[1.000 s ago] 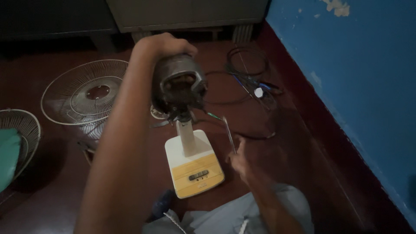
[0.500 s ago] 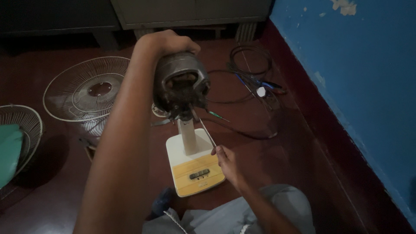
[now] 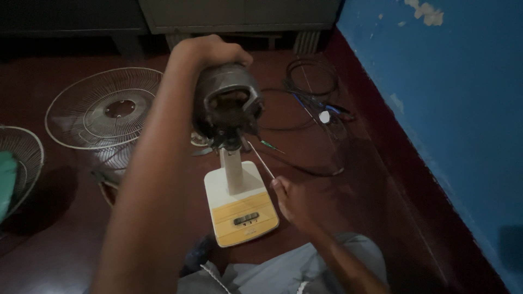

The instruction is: The person removes the rear fan cover and then detaches the motor assembly from the fan stand using a wrench. The motor is separated from the stand and held for inspection.

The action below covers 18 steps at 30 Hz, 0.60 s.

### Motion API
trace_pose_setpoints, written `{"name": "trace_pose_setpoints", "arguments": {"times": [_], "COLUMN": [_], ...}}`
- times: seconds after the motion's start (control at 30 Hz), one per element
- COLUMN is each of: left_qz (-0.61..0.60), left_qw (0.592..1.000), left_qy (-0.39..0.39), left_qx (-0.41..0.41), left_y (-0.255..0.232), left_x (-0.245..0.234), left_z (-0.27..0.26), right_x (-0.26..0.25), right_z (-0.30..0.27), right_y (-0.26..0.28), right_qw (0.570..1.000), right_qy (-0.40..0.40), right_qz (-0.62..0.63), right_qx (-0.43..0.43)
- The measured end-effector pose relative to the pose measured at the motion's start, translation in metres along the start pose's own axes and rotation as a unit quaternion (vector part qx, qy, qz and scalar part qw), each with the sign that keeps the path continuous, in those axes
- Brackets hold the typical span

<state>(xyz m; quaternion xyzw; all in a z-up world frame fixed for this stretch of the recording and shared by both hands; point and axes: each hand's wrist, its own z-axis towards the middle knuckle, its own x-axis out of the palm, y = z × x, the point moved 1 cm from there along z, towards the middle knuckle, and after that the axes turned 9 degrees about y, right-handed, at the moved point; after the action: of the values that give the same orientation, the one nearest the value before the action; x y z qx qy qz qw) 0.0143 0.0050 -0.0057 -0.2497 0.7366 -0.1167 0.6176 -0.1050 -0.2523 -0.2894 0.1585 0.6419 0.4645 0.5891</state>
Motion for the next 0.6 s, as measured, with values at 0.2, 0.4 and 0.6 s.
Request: {"name": "trace_pose_setpoints", "arguments": {"times": [0.2, 0.4, 0.6], "left_qz": [0.009, 0.014, 0.0], "left_qw": [1.0, 1.0, 1.0], "left_qy": [-0.013, -0.022, -0.01], "left_qx": [-0.008, -0.003, 0.005], "left_y": [-0.001, 0.0, 0.002], "left_x": [0.0, 0.0, 0.001], "left_z": [-0.002, 0.001, 0.001], "right_x": [-0.005, 0.005, 0.007], "right_z": [-0.011, -0.017, -0.027], "right_y": [0.026, 0.043, 0.043], "right_qw": [0.995, 0.996, 0.994], "right_qy": [0.05, 0.068, 0.102], "right_qz": [-0.085, -0.058, 0.025], "right_qx": [0.004, 0.026, 0.031]}}
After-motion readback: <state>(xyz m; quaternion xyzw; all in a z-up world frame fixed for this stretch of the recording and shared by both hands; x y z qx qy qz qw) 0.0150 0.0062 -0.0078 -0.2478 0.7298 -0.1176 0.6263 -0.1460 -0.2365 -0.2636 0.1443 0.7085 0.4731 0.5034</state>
